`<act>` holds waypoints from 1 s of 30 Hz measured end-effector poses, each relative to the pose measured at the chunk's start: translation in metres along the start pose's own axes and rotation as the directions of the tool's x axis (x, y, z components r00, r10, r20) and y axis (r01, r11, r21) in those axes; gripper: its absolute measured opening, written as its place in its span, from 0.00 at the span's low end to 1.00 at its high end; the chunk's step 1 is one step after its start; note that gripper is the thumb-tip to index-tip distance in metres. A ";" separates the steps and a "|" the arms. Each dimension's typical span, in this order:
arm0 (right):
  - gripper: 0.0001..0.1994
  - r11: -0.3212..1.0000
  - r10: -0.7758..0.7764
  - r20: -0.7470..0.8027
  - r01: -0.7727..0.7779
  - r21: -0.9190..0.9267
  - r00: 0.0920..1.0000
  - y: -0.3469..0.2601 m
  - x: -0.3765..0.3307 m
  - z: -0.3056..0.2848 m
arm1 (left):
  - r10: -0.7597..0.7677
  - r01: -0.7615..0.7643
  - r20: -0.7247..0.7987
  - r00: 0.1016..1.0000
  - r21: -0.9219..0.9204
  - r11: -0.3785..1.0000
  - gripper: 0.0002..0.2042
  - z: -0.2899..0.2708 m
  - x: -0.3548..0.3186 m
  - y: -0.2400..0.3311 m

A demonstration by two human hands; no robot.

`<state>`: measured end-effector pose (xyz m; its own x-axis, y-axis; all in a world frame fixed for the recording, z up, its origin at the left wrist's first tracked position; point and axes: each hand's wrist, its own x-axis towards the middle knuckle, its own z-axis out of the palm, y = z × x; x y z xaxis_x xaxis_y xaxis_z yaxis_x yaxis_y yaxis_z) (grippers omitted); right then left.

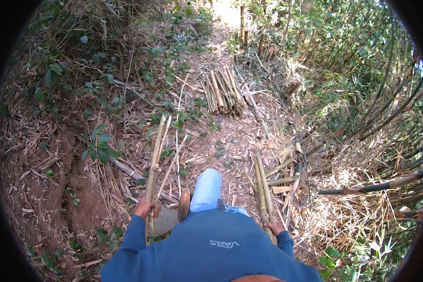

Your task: The person gathers cut bamboo poles from the ground in a wooded area, stacking them into a pile. They repeatedly pick up bundles and individual poles, aligning them and adding them to a growing stack.

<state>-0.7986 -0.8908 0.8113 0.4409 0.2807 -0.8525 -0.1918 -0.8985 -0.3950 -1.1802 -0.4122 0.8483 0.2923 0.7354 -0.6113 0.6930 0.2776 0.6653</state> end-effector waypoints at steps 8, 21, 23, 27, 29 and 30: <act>0.37 1.000 0.018 -0.054 -0.018 -0.003 0.998 0.074 0.078 0.033 | 0.166 -0.179 0.161 0.973 0.072 0.981 0.16 0.042 0.201 0.055; 0.38 0.983 0.183 -0.063 -0.182 0.024 0.981 -0.230 0.309 -0.127 | -0.009 0.005 0.012 1.000 0.286 0.958 0.19 0.103 0.417 0.216; 0.37 1.000 -0.002 -0.114 0.001 -0.007 0.994 -0.249 0.326 -0.155 | 0.109 -0.120 0.055 0.993 0.294 0.948 0.15 0.107 0.481 0.211; 0.24 0.950 -0.117 -0.018 0.117 0.288 0.993 -0.271 0.412 -0.200 | 0.181 -0.169 0.087 0.980 -0.134 0.976 0.15 0.121 0.513 0.289; 0.25 0.939 -0.214 -0.030 0.214 0.269 0.976 -0.349 0.413 -0.224 | 0.138 -0.131 0.036 0.990 -0.156 0.979 0.13 0.139 0.501 0.339; 0.24 0.937 -0.237 0.003 0.228 0.264 0.971 -0.370 0.419 -0.237 | 0.110 -0.101 0.037 0.993 -0.195 0.976 0.13 0.149 0.506 0.347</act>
<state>-0.3350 -0.5211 0.6817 0.4713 0.4869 -0.7354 -0.3107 -0.6887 -0.6551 -0.6937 -0.0359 0.7065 0.3911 0.7383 -0.5495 0.5178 0.3172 0.7946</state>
